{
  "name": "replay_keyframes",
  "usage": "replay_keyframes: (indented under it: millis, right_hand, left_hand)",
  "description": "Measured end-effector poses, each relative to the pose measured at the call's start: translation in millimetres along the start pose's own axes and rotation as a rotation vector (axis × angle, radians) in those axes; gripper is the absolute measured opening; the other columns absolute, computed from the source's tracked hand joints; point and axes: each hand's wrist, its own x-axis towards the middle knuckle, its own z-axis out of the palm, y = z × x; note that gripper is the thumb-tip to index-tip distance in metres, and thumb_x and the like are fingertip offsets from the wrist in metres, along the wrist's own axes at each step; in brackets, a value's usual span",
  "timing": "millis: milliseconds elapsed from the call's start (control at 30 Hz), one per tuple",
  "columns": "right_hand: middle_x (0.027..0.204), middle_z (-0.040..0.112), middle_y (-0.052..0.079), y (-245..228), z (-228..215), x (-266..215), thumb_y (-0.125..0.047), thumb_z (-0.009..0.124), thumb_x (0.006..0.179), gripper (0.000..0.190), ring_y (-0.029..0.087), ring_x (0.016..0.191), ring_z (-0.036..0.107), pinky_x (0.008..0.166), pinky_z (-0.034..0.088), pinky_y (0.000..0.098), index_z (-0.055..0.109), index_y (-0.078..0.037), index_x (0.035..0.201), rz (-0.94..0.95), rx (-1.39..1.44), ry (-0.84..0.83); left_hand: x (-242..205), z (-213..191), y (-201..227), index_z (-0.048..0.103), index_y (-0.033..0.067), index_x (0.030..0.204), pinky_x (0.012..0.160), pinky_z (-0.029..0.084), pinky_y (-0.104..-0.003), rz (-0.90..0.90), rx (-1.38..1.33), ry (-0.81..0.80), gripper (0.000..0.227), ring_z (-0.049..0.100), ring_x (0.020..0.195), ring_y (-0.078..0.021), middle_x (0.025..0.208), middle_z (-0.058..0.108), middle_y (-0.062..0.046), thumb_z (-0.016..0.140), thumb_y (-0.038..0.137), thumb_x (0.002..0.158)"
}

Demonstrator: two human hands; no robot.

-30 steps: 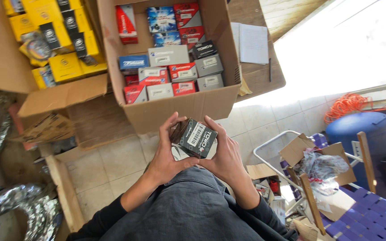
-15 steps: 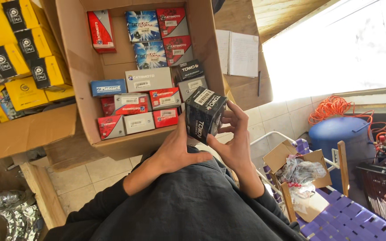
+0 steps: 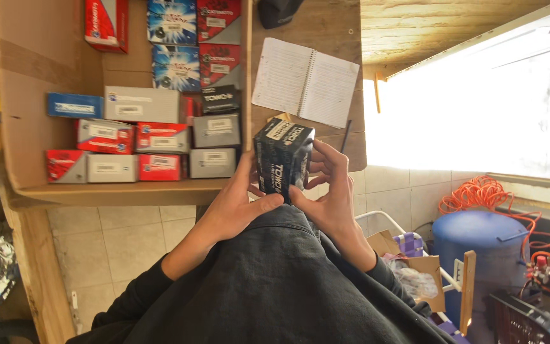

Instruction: The person unboxes a small automotive component, removes it from its plastic packaging and protective paper, and then places the box back into a larger shipping carton.

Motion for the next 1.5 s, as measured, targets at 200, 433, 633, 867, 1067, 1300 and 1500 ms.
replay_keyframes:
  millis: [200,433,633,867,1067,1300,1500]
  right_hand:
    - [0.116,0.083,-0.005,52,-67,5,-0.042,0.102,0.075,0.081,0.02,0.078,0.077,0.065,0.059,0.0367,0.076,-0.028,0.15,-0.131,-0.398,-0.043]
    - [0.136,0.086,0.001,56,-106,22,-0.025,0.1,0.079,0.066,0.026,0.103,0.085,0.078,0.067,0.0329,0.081,-0.019,0.142,-0.138,-0.228,-0.22]
    - [0.141,0.087,0.003,54,-91,33,-0.029,0.095,0.09,0.05,0.028,0.106,0.087,0.079,0.068,0.0343,0.081,-0.019,0.137,-0.123,-0.258,-0.295]
    - [0.136,0.088,0.004,47,-79,42,-0.018,0.09,0.091,0.045,0.035,0.11,0.088,0.079,0.069,0.0371,0.08,-0.016,0.134,0.068,-0.189,-0.293]
    - [0.122,0.09,0.007,30,-68,40,-0.032,0.084,0.094,0.048,0.04,0.089,0.087,0.076,0.067,0.0527,0.072,-0.019,0.139,0.029,-0.626,-0.37]
    - [0.109,0.09,0.016,16,-85,76,-0.018,0.071,0.098,0.044,0.042,0.092,0.088,0.08,0.066,0.0483,0.064,-0.017,0.141,0.346,-0.378,-0.416]
    - [0.124,0.083,0.02,85,-102,107,-0.008,0.068,0.104,0.068,0.032,0.099,0.082,0.087,0.068,0.0458,0.046,-0.018,0.167,0.29,0.009,-0.362]
  left_hand:
    - [50,94,-64,0.046,0.0117,0.164,0.101,0.069,-0.038,0.129,-0.182,0.225,0.088,0.082,0.111,-0.0235,0.125,0.08,-0.012,0.099,0.026,0.096]
    - [55,146,-55,0.009,0.0117,0.187,0.122,0.063,-0.05,0.358,-0.413,0.398,0.124,0.062,0.144,-0.0309,0.164,0.057,-0.023,0.095,0.003,0.098]
    - [56,129,-82,0.005,0.0138,0.186,0.106,0.071,-0.032,0.227,-0.422,0.447,0.131,0.07,0.139,-0.028,0.165,0.055,-0.024,0.099,0.011,0.094]
    - [69,103,-88,0.014,0.0193,0.185,0.129,0.059,-0.05,0.172,-0.506,0.383,0.127,0.051,0.158,-0.0389,0.175,0.043,-0.025,0.102,0.017,0.093]
    - [84,105,-89,0.01,0.0172,0.186,0.126,0.06,-0.053,0.027,-0.449,0.443,0.129,0.055,0.154,-0.041,0.169,0.045,-0.029,0.1,0.015,0.093]
    - [90,96,-59,0.017,0.0173,0.183,0.112,0.063,-0.055,-0.183,-0.59,0.472,0.114,0.058,0.146,-0.0392,0.163,0.046,-0.024,0.089,0.026,0.096]
    - [102,86,-110,0.035,0.0262,0.175,0.107,0.063,-0.056,-0.175,-0.723,0.304,0.091,0.064,0.136,-0.0268,0.16,0.056,-0.011,0.085,0.031,0.099]
